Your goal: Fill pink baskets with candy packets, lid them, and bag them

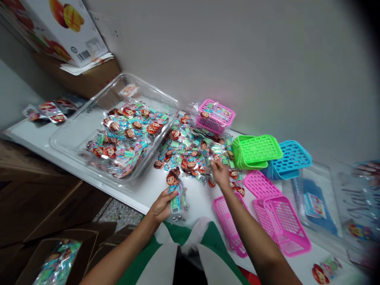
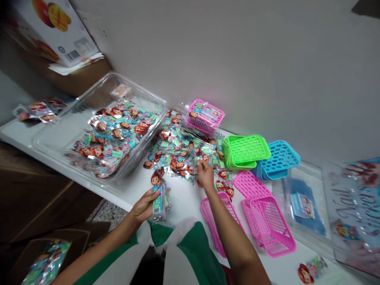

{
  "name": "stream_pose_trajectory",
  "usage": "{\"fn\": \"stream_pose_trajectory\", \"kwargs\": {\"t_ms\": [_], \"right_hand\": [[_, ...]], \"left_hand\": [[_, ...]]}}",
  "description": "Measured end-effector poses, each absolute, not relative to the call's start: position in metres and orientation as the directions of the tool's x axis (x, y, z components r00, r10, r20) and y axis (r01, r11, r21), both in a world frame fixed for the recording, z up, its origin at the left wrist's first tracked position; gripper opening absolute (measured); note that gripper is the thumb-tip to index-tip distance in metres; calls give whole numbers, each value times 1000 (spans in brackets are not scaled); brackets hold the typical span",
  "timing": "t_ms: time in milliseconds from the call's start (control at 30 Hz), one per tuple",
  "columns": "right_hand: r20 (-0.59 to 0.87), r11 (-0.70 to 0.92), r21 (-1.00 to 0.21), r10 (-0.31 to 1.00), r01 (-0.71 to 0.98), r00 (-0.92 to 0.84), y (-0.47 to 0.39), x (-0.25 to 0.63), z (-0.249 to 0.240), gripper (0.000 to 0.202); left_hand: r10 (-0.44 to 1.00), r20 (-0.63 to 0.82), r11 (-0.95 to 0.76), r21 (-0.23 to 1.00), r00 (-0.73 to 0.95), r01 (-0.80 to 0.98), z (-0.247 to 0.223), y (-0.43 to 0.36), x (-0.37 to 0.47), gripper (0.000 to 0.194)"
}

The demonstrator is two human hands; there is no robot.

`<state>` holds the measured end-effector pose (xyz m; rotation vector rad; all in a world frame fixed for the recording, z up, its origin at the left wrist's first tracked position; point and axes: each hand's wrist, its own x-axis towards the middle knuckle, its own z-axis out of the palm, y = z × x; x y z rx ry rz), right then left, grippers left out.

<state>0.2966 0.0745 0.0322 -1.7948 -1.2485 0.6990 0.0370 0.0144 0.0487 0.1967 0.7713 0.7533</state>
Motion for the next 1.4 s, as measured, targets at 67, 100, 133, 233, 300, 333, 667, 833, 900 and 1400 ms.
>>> {"fn": "stream_pose_trajectory", "kwargs": {"t_ms": [67, 100, 133, 233, 300, 333, 667, 833, 900, 1400], "right_hand": [[-87, -192, -933, 941, 304, 328, 34, 265, 37, 31], [-147, -219, -947, 946, 236, 289, 15, 248, 38, 30], [-199, -246, -952, 949, 183, 243, -1, 232, 40, 30], [-259, -270, -959, 958, 85, 127, -31, 202, 41, 30], [-274, -273, -956, 962, 110, 6, -28, 203, 41, 34], [-279, -269, -950, 959, 160, -43, -20, 209, 41, 37], [-25, 4, -92, 1000, 996, -6, 163, 293, 27, 36], [-73, 121, -244, 987, 962, -142, 156, 313, 24, 26], [-70, 92, -472, 987, 877, -142, 140, 321, 23, 28], [-307, -214, -920, 913, 328, -268, 79, 337, 76, 34]], "left_hand": [[714, -552, 685, 421, 431, -595, 49, 18, 47, 36], [725, -549, 670, 422, 416, -611, 49, 19, 51, 35], [733, -548, 660, 426, 404, -619, 49, 19, 54, 34], [744, -565, 643, 458, 357, -614, 49, 19, 56, 32], [745, -569, 643, 472, 348, -603, 49, 19, 51, 35], [744, -566, 646, 473, 355, -599, 49, 18, 47, 38], [595, -554, 804, 407, 583, -434, 47, -3, 32, 34], [473, -512, 880, 323, 717, -349, 53, -17, 34, 33], [464, -522, 884, 319, 716, -341, 55, -18, 35, 38], [665, -506, 729, 601, 549, -328, 76, 15, 28, 34]]}}
